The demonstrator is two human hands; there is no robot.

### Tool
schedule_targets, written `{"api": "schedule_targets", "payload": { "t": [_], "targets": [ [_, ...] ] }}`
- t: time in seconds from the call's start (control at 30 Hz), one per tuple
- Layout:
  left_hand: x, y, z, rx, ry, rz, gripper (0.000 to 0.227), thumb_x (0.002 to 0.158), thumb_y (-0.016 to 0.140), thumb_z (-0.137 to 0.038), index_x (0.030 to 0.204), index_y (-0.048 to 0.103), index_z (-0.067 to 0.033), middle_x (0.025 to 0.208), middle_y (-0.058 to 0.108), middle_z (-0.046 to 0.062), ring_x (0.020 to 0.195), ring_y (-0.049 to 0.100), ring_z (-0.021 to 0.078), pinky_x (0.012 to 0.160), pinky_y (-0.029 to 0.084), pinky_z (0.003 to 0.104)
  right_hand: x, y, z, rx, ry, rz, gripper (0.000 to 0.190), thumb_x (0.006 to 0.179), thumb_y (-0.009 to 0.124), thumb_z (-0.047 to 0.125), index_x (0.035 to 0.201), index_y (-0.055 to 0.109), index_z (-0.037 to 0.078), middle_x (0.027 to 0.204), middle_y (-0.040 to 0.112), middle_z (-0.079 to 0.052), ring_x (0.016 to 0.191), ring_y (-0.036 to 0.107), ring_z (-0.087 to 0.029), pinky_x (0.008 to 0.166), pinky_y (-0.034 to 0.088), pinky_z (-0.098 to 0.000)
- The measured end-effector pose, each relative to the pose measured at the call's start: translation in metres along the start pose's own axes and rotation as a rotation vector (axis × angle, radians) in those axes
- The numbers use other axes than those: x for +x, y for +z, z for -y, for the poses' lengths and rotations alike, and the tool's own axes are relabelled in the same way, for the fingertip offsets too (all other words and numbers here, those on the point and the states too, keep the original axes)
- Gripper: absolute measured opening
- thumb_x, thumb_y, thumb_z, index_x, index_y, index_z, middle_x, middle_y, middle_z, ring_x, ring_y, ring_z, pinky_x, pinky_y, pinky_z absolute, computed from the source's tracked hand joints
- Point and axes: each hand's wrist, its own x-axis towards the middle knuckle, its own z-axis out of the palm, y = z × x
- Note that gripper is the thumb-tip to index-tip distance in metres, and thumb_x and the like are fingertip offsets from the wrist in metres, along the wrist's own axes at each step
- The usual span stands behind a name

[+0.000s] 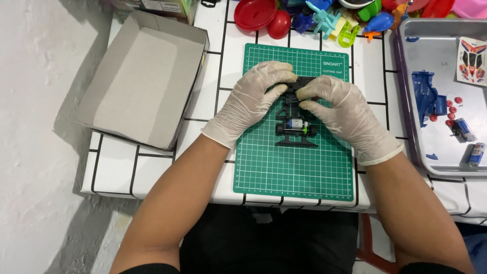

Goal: The person assembles a blue toy car on a green cutting mat. They attach the blue body shell to the chassis, secure the rear wing, and then affix four red circular pieces to the wheels.

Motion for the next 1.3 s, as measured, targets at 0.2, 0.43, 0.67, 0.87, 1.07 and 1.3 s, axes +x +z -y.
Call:
{"api": "schedule_targets", "payload": {
  "t": [0.2, 0.43, 0.67, 0.87, 1.07, 1.3],
  "targets": [
    [0.0, 0.003, 0.004, 0.0, -0.046, 0.051, 0.02, 0.101, 0.065, -0.007, 0.119, 0.073, -0.0135, 0.128, 0.07, 0.008, 0.13, 0.059, 0.0264, 0.117, 0.041, 0.043, -0.001, 0.001, 0.002, 0.002, 0.045, 0.005, 0.012, 0.09, 0.078, -0.002, 0.102, 0.077, 0.001, 0.101, 0.072, -0.018, 0.1, 0.069, -0.034, 0.092, 0.056, -0.0478],
    [0.0, 0.007, 0.011, 0.042, -0.063, 0.072, 0.024, 0.099, 0.068, -0.005, 0.118, 0.074, -0.0172, 0.124, 0.072, 0.004, 0.128, 0.059, 0.0239, 0.117, 0.04, 0.041, 0.001, -0.006, 0.005, -0.024, 0.081, 0.035, 0.014, 0.091, 0.078, -0.002, 0.104, 0.078, 0.002, 0.101, 0.072, -0.018, 0.102, 0.069, -0.033, 0.093, 0.055, -0.0454],
    [0.0, 0.007, 0.01, 0.106, -0.054, 0.082, 0.021, 0.099, 0.067, -0.007, 0.115, 0.074, -0.0177, 0.124, 0.072, 0.001, 0.128, 0.059, 0.0212, 0.117, 0.04, 0.039, 0.0, -0.011, 0.011, -0.03, 0.12, 0.06, 0.018, 0.091, 0.076, -0.002, 0.109, 0.078, 0.002, 0.103, 0.072, -0.02, 0.102, 0.069, -0.035, 0.093, 0.055, -0.0472],
    [0.0, 0.008, 0.012, 0.109, -0.044, 0.075, 0.019, 0.099, 0.068, -0.008, 0.114, 0.074, -0.018, 0.123, 0.072, 0.0, 0.127, 0.059, 0.0205, 0.117, 0.041, 0.039, 0.0, -0.011, 0.011, -0.049, 0.108, 0.063, 0.017, 0.092, 0.076, -0.002, 0.109, 0.078, 0.002, 0.103, 0.072, -0.02, 0.1, 0.069, -0.035, 0.091, 0.056, -0.0476],
    [0.001, 0.007, 0.011, 0.106, -0.037, 0.073, 0.018, 0.1, 0.067, -0.008, 0.112, 0.075, -0.0179, 0.122, 0.072, -0.001, 0.126, 0.059, 0.0197, 0.116, 0.041, 0.038, 0.0, -0.01, 0.009, -0.075, 0.096, 0.065, 0.018, 0.092, 0.076, -0.001, 0.11, 0.078, 0.003, 0.105, 0.072, -0.02, 0.101, 0.069, -0.036, 0.09, 0.056, -0.0476],
    [-0.001, 0.008, 0.014, 0.106, -0.028, 0.062, 0.016, 0.1, 0.067, -0.007, 0.111, 0.074, -0.017, 0.123, 0.072, 0.0, 0.126, 0.059, 0.0203, 0.116, 0.042, 0.038, -0.003, -0.01, 0.007, -0.107, 0.117, 0.063, 0.019, 0.092, 0.075, -0.003, 0.11, 0.078, 0.002, 0.104, 0.072, -0.019, 0.101, 0.069, -0.035, 0.09, 0.056, -0.0458]
  ]
}}
